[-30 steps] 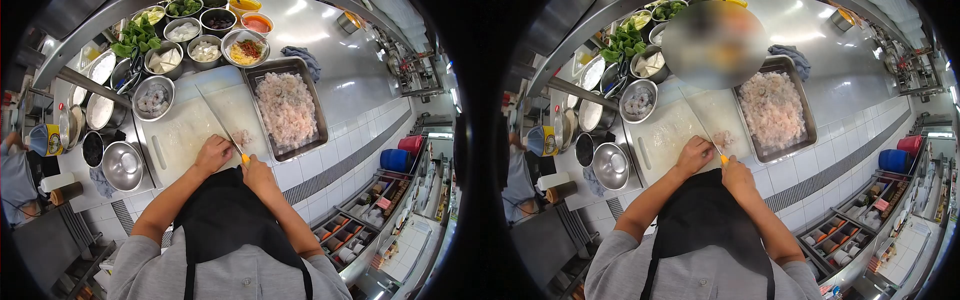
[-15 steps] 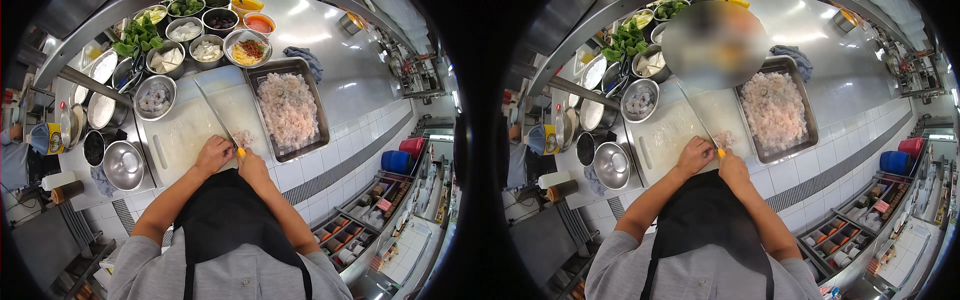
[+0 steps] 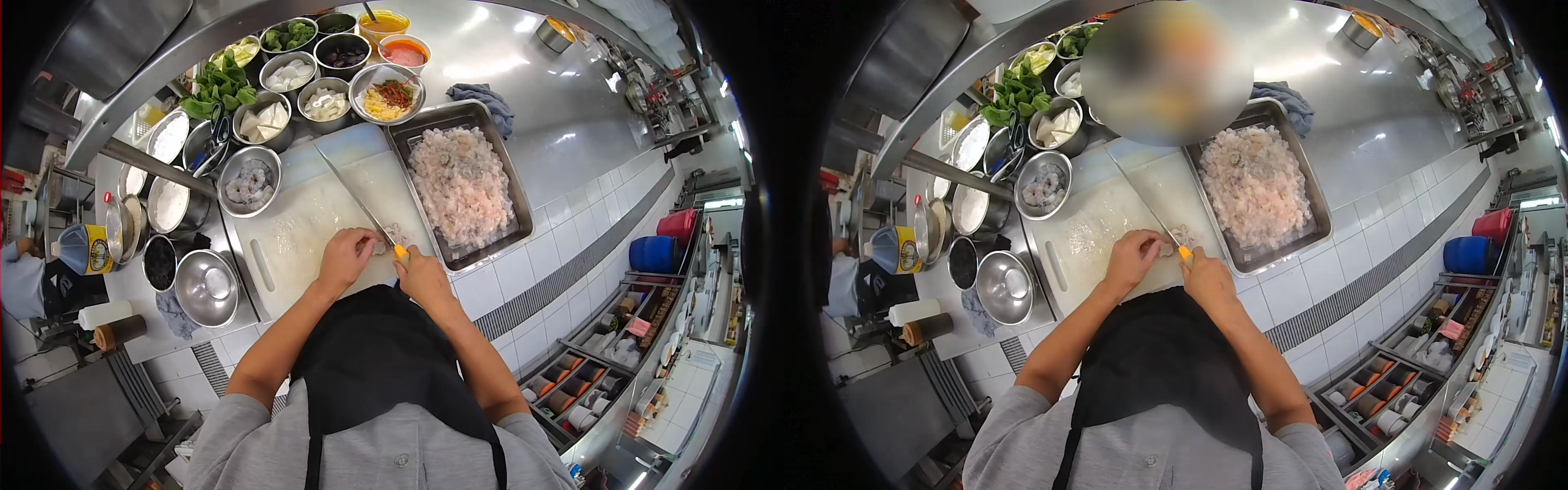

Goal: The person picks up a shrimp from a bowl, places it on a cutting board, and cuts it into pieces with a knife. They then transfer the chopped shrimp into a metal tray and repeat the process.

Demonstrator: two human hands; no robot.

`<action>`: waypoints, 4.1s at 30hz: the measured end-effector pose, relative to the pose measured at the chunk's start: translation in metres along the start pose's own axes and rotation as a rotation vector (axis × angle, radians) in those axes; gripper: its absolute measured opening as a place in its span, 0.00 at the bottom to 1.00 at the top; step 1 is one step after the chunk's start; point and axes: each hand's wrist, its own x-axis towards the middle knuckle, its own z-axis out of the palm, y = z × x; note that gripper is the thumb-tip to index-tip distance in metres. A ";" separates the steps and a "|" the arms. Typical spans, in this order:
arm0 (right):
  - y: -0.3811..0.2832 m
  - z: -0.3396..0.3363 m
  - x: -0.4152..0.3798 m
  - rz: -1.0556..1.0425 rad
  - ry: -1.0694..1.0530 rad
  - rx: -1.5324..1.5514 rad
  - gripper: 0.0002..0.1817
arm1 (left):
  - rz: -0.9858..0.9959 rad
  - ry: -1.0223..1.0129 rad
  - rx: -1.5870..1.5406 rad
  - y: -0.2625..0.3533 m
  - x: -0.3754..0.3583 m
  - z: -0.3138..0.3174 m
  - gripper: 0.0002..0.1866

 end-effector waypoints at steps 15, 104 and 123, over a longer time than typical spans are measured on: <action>-0.017 -0.013 -0.022 0.102 -0.143 -0.115 0.18 | 0.448 -0.120 0.253 -0.016 0.006 -0.010 0.07; -0.045 0.019 -0.013 0.148 -0.036 0.027 0.19 | 0.475 -0.135 0.320 -0.033 0.000 -0.018 0.05; -0.052 0.029 0.009 0.150 -0.019 0.143 0.24 | 0.482 -0.202 0.361 -0.036 -0.003 -0.024 0.05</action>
